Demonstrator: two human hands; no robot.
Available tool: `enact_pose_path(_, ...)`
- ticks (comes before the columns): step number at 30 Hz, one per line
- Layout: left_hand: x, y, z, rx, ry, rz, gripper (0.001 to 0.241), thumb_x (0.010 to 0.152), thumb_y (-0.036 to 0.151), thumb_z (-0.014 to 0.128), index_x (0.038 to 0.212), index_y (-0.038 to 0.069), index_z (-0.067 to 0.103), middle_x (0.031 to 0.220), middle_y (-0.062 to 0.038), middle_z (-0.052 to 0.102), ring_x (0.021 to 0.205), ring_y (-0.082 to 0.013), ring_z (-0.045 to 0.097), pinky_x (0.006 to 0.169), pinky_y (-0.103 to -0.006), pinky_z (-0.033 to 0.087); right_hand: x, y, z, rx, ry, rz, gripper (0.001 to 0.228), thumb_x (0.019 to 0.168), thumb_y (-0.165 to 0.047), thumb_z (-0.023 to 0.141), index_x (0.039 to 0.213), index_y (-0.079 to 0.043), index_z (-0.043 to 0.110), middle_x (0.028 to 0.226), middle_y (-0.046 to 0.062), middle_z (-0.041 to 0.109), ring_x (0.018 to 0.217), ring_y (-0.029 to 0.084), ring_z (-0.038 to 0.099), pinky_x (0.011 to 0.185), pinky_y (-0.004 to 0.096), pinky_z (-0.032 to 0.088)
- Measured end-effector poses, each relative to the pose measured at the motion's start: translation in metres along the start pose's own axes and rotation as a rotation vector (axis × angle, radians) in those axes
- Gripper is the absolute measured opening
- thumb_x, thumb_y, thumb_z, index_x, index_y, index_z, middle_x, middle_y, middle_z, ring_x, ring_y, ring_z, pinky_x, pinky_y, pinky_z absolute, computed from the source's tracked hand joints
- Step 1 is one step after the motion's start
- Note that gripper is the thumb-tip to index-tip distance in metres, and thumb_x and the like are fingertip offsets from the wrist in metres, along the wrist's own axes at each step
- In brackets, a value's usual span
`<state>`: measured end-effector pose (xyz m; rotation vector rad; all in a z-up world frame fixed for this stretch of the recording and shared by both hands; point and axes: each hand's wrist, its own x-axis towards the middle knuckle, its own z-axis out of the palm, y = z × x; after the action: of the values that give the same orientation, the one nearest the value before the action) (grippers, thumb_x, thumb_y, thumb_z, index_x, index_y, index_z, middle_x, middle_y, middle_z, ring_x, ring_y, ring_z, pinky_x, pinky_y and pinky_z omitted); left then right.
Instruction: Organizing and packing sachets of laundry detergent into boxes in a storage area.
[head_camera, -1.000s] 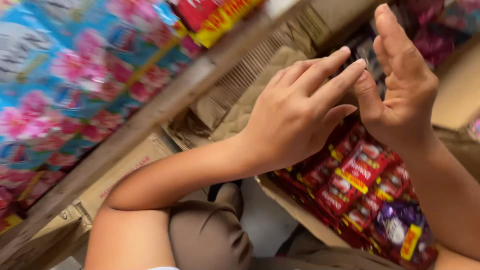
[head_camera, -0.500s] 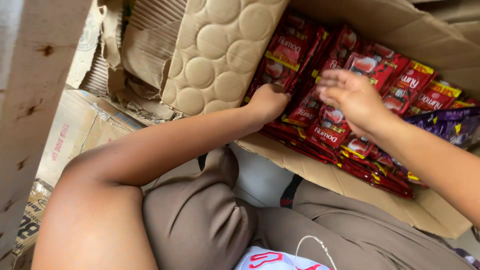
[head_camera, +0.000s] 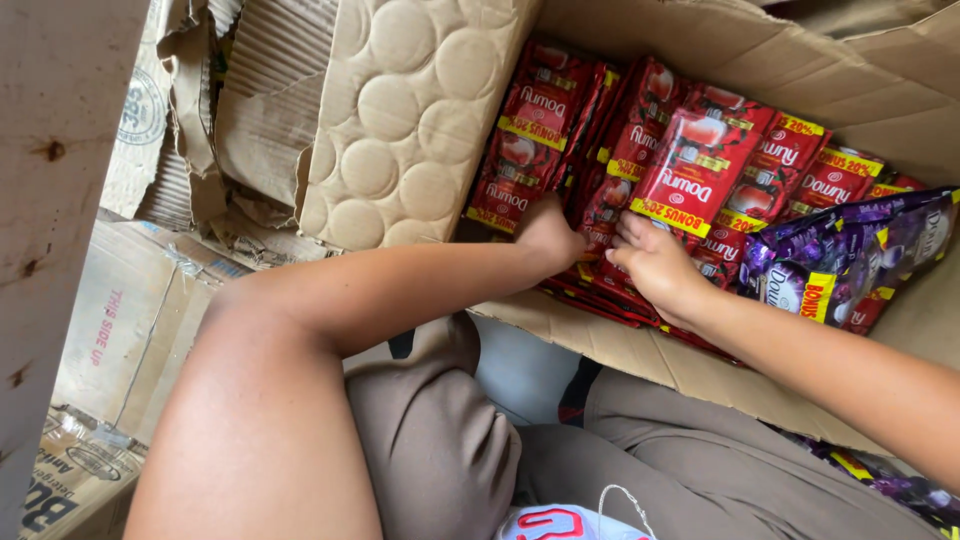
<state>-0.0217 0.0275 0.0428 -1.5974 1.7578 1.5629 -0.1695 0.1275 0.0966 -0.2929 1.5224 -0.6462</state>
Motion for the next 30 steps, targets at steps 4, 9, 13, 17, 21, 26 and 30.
enact_pose_path(4,0.009,-0.006,0.002,-0.044,-0.087,0.036,0.059,0.074,0.024,0.084,0.123,-0.001,0.063,0.116,-0.022,0.073,0.107,-0.0335,0.071,0.095,-0.0391,0.056,0.003,0.012,-0.018,0.045,0.056,-0.001,0.080,0.088,0.002,0.057,0.159,0.005,0.020,0.168,0.021,0.026,0.155,0.029,0.030,0.124,0.039,0.027)
enact_pose_path(9,0.005,-0.007,-0.011,-0.370,-0.178,0.249,0.060,0.079,0.016,0.078,0.131,0.000,0.055,0.119,-0.019,0.070,0.110,-0.0315,0.068,0.095,-0.0382,0.053,-0.016,-0.009,-0.014,0.069,-0.069,-0.033,0.083,0.088,-0.003,0.060,0.160,0.004,0.018,0.169,0.018,0.027,0.155,0.026,0.028,0.123,0.038,0.025)
enact_pose_path(13,-0.012,0.023,-0.040,-0.506,-0.341,0.098,0.051,0.085,0.010,0.077,0.131,-0.002,0.059,0.121,-0.019,0.073,0.109,-0.0314,0.071,0.094,-0.0408,0.058,-0.040,-0.039,-0.011,0.166,0.051,0.183,0.075,0.095,-0.018,0.060,0.159,-0.002,0.023,0.163,0.015,0.038,0.151,0.023,0.037,0.120,0.041,0.031)
enact_pose_path(17,-0.037,0.053,-0.072,-0.972,-0.483,-0.197,0.062,0.085,0.003,0.072,0.140,0.008,0.043,0.123,-0.013,0.067,0.108,-0.0284,0.070,0.085,-0.0457,0.063,-0.072,-0.073,-0.011,0.405,0.028,0.169,0.053,0.097,-0.022,0.056,0.144,-0.001,0.048,0.143,0.012,0.058,0.130,0.024,0.054,0.107,0.050,0.044)
enact_pose_path(21,-0.060,0.069,-0.085,-1.160,-0.528,-0.186,0.061,0.085,0.002,0.071,0.139,0.009,0.044,0.124,-0.012,0.066,0.107,-0.0274,0.070,0.084,-0.0442,0.063,-0.092,-0.101,-0.018,0.499,0.007,0.063,0.045,0.100,-0.019,0.056,0.138,0.005,0.055,0.131,0.012,0.066,0.118,0.021,0.064,0.102,0.044,0.051)
enact_pose_path(26,-0.099,0.114,-0.129,-1.134,-0.525,-0.131,0.055,0.086,0.006,0.072,0.136,0.008,0.050,0.121,-0.010,0.069,0.104,-0.0249,0.071,0.083,-0.0425,0.064,-0.122,-0.151,-0.023,0.365,-0.031,-0.025,0.049,0.098,-0.015,0.056,0.141,0.007,0.053,0.132,0.015,0.067,0.118,0.022,0.064,0.102,0.040,0.050)
enact_pose_path(30,-0.132,0.144,-0.175,-0.954,-0.432,0.080,0.054,0.088,0.014,0.077,0.138,0.009,0.057,0.114,-0.009,0.073,0.094,-0.0193,0.066,0.073,-0.0325,0.051,-0.146,-0.201,-0.021,0.250,-0.063,-0.218,0.054,0.098,-0.011,0.055,0.148,0.008,0.048,0.135,0.020,0.065,0.123,0.023,0.062,0.106,0.039,0.048)
